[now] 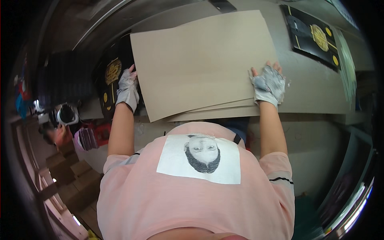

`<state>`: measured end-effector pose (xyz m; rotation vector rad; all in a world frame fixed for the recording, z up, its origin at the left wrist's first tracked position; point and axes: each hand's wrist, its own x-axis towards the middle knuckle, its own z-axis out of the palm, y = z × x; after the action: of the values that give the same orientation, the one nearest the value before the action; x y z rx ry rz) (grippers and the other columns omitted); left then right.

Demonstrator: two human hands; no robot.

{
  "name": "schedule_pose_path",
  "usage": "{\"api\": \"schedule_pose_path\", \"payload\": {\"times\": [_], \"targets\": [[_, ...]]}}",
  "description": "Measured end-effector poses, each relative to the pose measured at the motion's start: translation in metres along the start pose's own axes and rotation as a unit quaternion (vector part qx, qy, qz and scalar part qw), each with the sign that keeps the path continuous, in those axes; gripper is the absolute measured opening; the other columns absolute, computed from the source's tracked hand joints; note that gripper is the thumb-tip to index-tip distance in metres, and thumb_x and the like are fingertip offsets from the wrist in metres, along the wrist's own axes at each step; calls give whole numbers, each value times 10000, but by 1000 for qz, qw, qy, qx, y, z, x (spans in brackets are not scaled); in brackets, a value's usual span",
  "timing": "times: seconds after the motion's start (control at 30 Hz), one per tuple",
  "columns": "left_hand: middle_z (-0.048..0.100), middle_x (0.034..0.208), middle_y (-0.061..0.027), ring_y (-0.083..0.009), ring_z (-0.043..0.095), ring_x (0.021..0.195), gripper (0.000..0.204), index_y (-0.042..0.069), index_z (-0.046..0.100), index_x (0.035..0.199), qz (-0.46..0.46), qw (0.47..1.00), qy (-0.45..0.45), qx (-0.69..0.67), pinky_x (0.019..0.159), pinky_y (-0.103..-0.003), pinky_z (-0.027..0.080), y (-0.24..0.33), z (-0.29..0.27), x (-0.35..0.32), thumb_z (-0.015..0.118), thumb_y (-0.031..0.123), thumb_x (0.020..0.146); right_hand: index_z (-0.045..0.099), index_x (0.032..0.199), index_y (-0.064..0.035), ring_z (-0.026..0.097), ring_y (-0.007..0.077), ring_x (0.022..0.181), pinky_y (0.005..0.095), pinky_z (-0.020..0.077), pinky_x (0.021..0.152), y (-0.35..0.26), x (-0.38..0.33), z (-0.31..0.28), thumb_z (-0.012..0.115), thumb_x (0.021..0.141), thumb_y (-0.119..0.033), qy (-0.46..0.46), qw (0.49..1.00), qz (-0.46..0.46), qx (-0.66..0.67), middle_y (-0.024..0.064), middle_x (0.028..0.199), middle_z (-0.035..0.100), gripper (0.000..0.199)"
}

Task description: The person is assembling or organizing paper/cardboard packaging items with decorative prints.

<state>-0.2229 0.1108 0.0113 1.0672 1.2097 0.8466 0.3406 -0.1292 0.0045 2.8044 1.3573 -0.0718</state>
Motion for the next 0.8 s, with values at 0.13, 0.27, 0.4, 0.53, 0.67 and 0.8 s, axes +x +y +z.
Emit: {"api": "schedule_pose_path", "payload": {"times": [0.13, 0.27, 0.4, 0.53, 0.67, 0.8], "targets": [[677, 1281, -60, -161, 666, 1062, 565, 37, 445, 1533, 36, 998, -56, 18, 960, -313, 541, 21, 89, -27, 638, 176, 1020, 457, 1560, -152, 337, 356, 1524, 541, 253, 1231, 5, -8, 7, 492, 934, -726, -3, 999, 26, -19, 173, 1642, 375, 849], [658, 1299, -52, -184, 661, 1081, 528, 66, 468, 1514, -27, 997, 70, -5, 955, -303, 545, -10, 112, -33, 575, 307, 1057, 477, 1546, -139, 362, 366, 1509, 530, 280, 1222, -1, -3, -2, 515, 928, -723, 3, 1000, 23, -18, 180, 1623, 404, 851], [537, 1485, -102, -253, 606, 1213, 620, 68, 398, 1569, 135, 990, -43, 13, 1025, -364, 509, -22, 182, -40, 517, 414, 1068, 498, 1532, -131, 367, 370, 1505, 531, 289, 1216, 4, -3, 10, 525, 924, -724, 23, 999, 23, -25, 185, 1614, 416, 850], [260, 1686, -198, -410, 287, 1537, 712, 123, 277, 1640, 391, 769, -14, 505, 1237, -482, 284, -14, 265, -48, 466, 472, 1049, 505, 1527, -127, 371, 374, 1502, 528, 294, 1214, 0, -5, 7, 529, 921, -724, 24, 999, 14, -22, 188, 1613, 416, 851], [238, 1691, -212, -436, 192, 1565, 741, 202, 315, 1634, 211, 689, -22, 693, 1242, -584, 216, -2, 307, -50, 497, 544, 1003, 501, 1530, -125, 376, 382, 1497, 523, 292, 1216, -2, -7, 2, 521, 925, -724, 16, 1000, 16, -16, 195, 1611, 417, 851], [168, 1721, -174, -421, 162, 1577, 734, 226, 279, 1644, 181, 646, -40, 740, 1252, -594, 166, -8, 307, -45, 421, 584, 1019, 495, 1535, -124, 367, 386, 1500, 520, 283, 1223, 4, -4, 15, 513, 925, -729, 32, 999, 9, -12, 200, 1614, 409, 859]]}}
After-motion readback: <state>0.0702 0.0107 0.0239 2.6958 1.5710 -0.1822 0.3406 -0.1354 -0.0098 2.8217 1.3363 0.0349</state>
